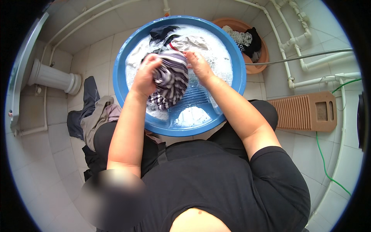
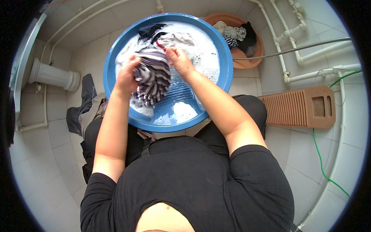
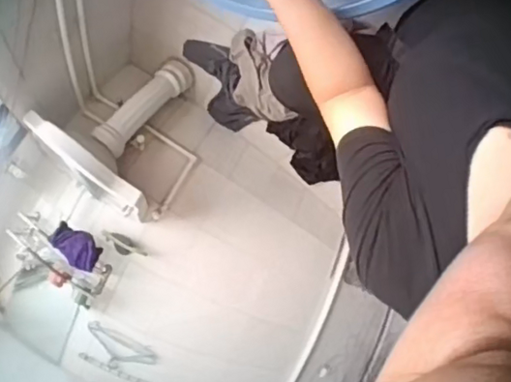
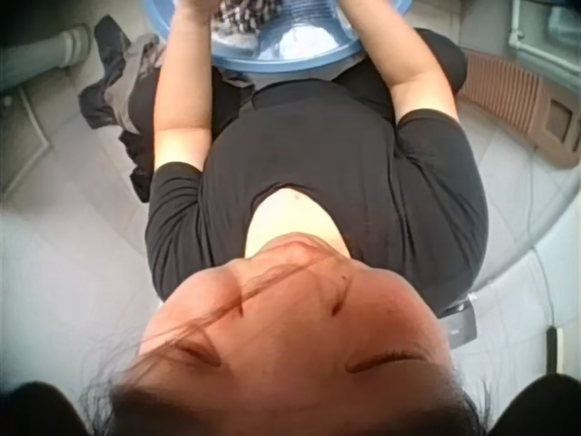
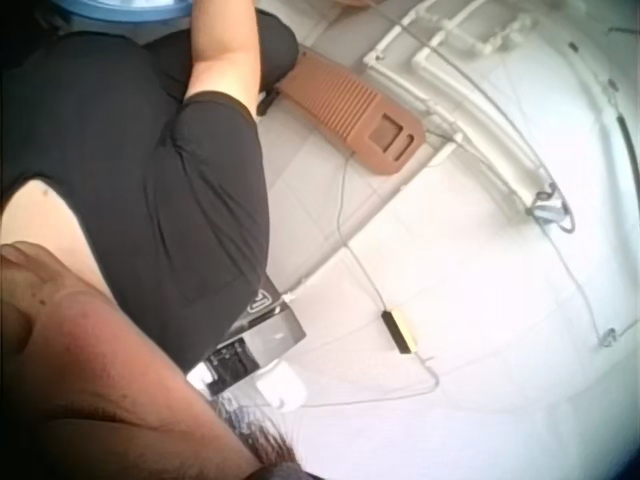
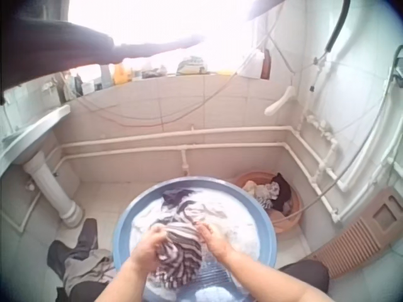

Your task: The person sits on the floor and hand-washes a striped garment in a blue basin filled with soapy water. They repeatedly scrub the fabric against the basin's built-in washboard, rinse it in the water, and wring it out by hand.

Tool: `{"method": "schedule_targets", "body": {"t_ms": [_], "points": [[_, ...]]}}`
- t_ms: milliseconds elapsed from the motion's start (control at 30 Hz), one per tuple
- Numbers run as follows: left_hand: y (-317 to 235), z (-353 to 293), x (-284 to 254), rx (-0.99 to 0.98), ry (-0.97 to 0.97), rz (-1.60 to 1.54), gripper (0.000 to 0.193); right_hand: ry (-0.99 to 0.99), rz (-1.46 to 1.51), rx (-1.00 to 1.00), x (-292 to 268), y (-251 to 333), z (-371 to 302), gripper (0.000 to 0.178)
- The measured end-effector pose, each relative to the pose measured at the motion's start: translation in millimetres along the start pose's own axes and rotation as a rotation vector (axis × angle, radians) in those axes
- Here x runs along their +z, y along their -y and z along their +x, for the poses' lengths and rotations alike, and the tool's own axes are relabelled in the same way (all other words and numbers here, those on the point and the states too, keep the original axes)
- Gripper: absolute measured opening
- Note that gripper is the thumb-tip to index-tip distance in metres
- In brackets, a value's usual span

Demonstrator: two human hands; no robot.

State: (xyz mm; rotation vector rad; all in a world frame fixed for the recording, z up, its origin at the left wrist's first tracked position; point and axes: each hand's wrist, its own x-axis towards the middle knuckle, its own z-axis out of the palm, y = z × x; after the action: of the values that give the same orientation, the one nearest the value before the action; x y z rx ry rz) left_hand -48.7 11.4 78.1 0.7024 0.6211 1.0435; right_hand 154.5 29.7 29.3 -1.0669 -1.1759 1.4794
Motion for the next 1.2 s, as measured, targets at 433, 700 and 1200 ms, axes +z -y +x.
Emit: {"method": "schedule_targets", "body": {"t_ms": [433,700,1200], "points": [[-43.8,-9.3,-18.6,0.183,-0.012,-0.598,0.039,0.219,0.373,0.233,20.5,17.6,-13.0,0.035],[21.9,2.1,-42.1,-0.141,-0.571,0.241,0.075,-0.083,-0.001,0.441,-20.0,16.6,10.0,0.04],[60.5,23.1,-32.9,0.002,-0.389,-0.068,0.036,0.042,-0.716,-0.431,41.7,3.9,-2.3,0.029]]}}
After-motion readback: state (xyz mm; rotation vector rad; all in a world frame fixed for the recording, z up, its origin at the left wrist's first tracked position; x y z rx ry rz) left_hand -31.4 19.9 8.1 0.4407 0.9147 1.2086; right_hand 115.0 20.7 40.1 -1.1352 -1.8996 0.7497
